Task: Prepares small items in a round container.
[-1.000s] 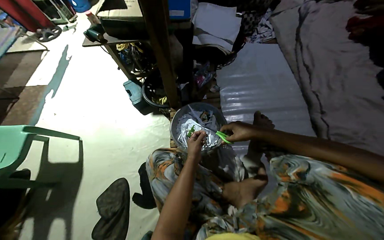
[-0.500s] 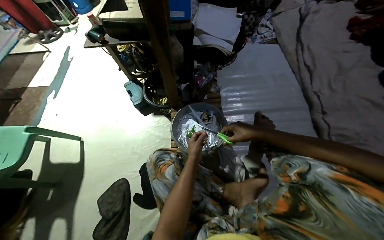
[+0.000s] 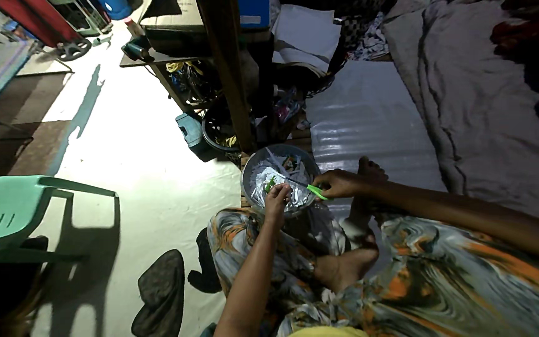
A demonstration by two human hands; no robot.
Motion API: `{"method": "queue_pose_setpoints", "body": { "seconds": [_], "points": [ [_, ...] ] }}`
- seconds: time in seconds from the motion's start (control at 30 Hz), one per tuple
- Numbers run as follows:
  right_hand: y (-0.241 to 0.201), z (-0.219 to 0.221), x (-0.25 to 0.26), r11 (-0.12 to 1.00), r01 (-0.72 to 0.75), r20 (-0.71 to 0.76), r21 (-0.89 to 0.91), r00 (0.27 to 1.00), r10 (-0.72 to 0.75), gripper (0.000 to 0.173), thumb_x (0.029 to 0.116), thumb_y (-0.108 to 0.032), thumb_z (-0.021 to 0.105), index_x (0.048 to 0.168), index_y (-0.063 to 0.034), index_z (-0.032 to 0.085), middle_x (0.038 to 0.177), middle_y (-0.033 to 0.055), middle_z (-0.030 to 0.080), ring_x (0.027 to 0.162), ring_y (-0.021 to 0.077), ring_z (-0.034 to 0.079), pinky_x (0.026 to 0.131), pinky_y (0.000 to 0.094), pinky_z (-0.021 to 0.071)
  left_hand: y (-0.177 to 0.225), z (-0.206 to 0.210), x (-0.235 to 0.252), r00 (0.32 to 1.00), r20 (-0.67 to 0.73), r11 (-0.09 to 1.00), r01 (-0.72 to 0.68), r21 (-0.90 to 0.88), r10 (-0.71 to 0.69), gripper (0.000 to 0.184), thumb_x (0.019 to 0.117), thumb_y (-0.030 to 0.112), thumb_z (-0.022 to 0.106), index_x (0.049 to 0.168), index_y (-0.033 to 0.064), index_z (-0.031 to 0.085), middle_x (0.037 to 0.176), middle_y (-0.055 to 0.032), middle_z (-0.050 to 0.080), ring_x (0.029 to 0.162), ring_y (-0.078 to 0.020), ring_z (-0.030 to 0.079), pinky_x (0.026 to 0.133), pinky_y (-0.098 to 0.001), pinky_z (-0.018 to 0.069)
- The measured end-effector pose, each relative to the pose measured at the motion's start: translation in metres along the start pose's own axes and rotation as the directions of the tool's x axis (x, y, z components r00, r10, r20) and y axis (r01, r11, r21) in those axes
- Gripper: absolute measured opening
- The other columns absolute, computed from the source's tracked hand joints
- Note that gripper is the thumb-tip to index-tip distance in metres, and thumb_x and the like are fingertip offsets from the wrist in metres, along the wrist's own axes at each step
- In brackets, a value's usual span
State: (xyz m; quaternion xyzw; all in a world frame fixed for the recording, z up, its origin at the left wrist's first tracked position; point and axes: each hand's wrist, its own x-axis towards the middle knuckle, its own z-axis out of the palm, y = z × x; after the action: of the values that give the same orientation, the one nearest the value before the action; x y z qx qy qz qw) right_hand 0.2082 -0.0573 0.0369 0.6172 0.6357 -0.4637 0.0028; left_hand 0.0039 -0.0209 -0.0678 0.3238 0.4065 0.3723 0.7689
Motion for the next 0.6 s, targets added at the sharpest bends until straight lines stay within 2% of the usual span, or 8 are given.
{"method": "queue_pose_setpoints", "body": {
  "seconds": [0.1, 0.3, 0.47, 0.6],
  "points": [
    [0.0015, 0.001, -0.0006, 1.0, 0.013, 0.025, 0.007, 1.0, -0.013, 0.04, 0.0972, -0.022, 0.072, 0.128, 0.003, 0.063, 0.099, 0.0183, 0.067, 0.084, 0.0225, 0.061, 0.082, 0.041, 0.0499, 0.0007, 0.0012, -0.0001, 1.0, -0.007, 1.0, 0.005, 0.009, -0.004, 0.008, 0.1022, 0.0, 0.054, 0.104, -0.0032, 0.062, 0.081, -0.0028, 0.062, 0.064, -0.005, 0.056, 0.061, -0.0186, 0.0485],
    [0.0035, -0.0012, 0.0003, 0.998, 0.03, -0.026, -0.046, 0.999, -0.032, 0.03, 0.0993, -0.016, 0.068, 0.122, 0.0032, 0.067, 0.097, 0.0184, 0.067, 0.083, 0.0239, 0.059, 0.082, 0.0411, 0.0488, 0.0017, 0.0, -0.0011, 1.0, 0.0, 1.0, 0.012, 0.02, -0.012, 0.009, 0.1023, 0.001, 0.054, 0.105, -0.004, 0.061, 0.082, -0.0033, 0.063, 0.065, -0.0051, 0.056, 0.061, -0.0188, 0.0489],
    [-0.0024, -0.002, -0.0019, 1.0, -0.015, 0.012, -0.006, 1.0, 0.015, 0.039, 0.0982, -0.022, 0.071, 0.128, 0.0026, 0.064, 0.098, 0.0172, 0.066, 0.082, 0.0209, 0.059, 0.081, 0.0386, 0.0494, 0.0015, 0.0, 0.0005, 1.0, -0.003, 1.0, 0.001, 0.003, -0.001, 0.008, 0.1022, 0.0, 0.054, 0.103, -0.0033, 0.061, 0.081, -0.0029, 0.063, 0.064, -0.0046, 0.056, 0.06, -0.0183, 0.0487],
    [-0.0012, -0.002, -0.0002, 1.0, 0.016, 0.027, -0.015, 1.0, -0.015, 0.036, 0.0983, -0.02, 0.07, 0.125, 0.0039, 0.064, 0.096, 0.0169, 0.066, 0.08, 0.0194, 0.058, 0.078, 0.0367, 0.0488, 0.0045, 0.0004, -0.0002, 1.0, -0.008, 1.0, 0.004, -0.005, -0.004, 0.007, 0.1019, -0.001, 0.054, 0.103, -0.0032, 0.061, 0.081, -0.003, 0.063, 0.064, -0.0049, 0.056, 0.061, -0.0185, 0.0491]
  ]
}}
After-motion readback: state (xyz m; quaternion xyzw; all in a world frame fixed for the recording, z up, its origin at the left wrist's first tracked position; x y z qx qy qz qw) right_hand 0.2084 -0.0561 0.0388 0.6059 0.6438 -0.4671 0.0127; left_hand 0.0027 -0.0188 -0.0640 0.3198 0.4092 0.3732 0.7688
